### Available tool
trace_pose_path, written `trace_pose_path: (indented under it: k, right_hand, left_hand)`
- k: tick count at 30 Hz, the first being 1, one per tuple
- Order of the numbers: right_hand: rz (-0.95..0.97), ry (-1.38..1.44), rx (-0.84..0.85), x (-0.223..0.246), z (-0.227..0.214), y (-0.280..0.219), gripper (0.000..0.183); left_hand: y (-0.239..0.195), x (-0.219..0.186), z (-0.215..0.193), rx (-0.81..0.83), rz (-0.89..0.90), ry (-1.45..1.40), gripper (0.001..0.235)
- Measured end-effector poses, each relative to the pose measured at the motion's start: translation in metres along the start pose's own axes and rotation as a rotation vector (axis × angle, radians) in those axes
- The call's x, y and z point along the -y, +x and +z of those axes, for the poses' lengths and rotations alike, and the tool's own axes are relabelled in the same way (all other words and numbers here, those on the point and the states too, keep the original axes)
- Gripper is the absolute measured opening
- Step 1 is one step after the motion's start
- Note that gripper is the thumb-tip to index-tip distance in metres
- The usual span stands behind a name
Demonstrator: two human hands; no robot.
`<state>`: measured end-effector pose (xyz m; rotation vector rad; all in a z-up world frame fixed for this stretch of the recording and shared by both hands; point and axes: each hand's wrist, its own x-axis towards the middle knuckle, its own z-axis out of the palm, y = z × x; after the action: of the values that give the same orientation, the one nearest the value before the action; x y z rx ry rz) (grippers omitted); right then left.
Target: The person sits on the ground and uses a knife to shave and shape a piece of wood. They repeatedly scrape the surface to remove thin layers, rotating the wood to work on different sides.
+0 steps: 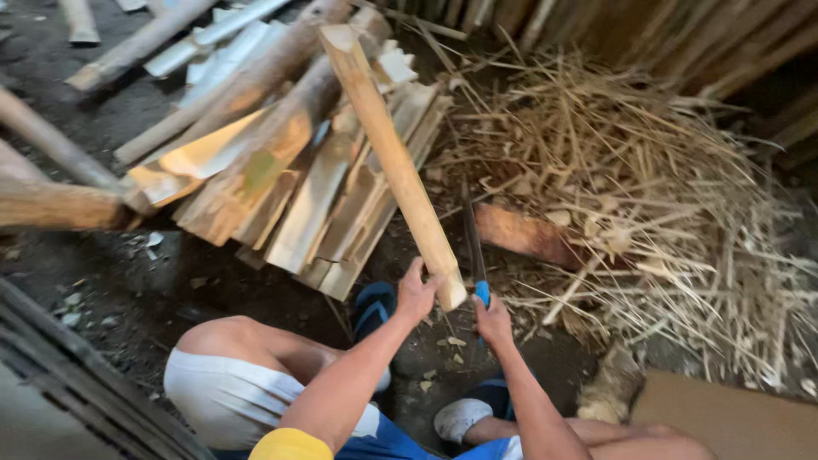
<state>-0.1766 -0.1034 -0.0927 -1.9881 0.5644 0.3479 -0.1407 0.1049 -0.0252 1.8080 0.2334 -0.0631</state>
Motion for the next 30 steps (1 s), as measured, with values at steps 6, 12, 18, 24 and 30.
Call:
trace_pose_path:
  k: [6,12,18,24,30]
  right_hand:
    - [-0.117,-0.088,0.019,-0.008,0.02,0.022,0.033]
    - [-0.183,-0.031,0.089,0.001,0.035,0.032,0.033]
    - [-0.161,-0.201,0.134,-0.001,0.047,0.012,0.034]
    - [-0.011,-0.211,0.184,0.009,0.047,-0.015,0.033]
    - [-0.26,-0.285,0.088,0.018,0.044,-0.011,0.036]
  left_hand:
    - [0.053,-0.049,-0.057,-0.244,0.403,-0.137,0.041]
    - [0.158,-0.136,-0.174,-0.588,0.22,-0.717,0.078]
    - [0.132,-0.029,-0.145,-0.622,0.051,-0.346,0.041]
    - [0.12,0.038,-0.121,-0.365,0.007,-0.126,0.035]
    - [0.107,0.025,-0.1,-0.111,-0.082,0.226,0.04]
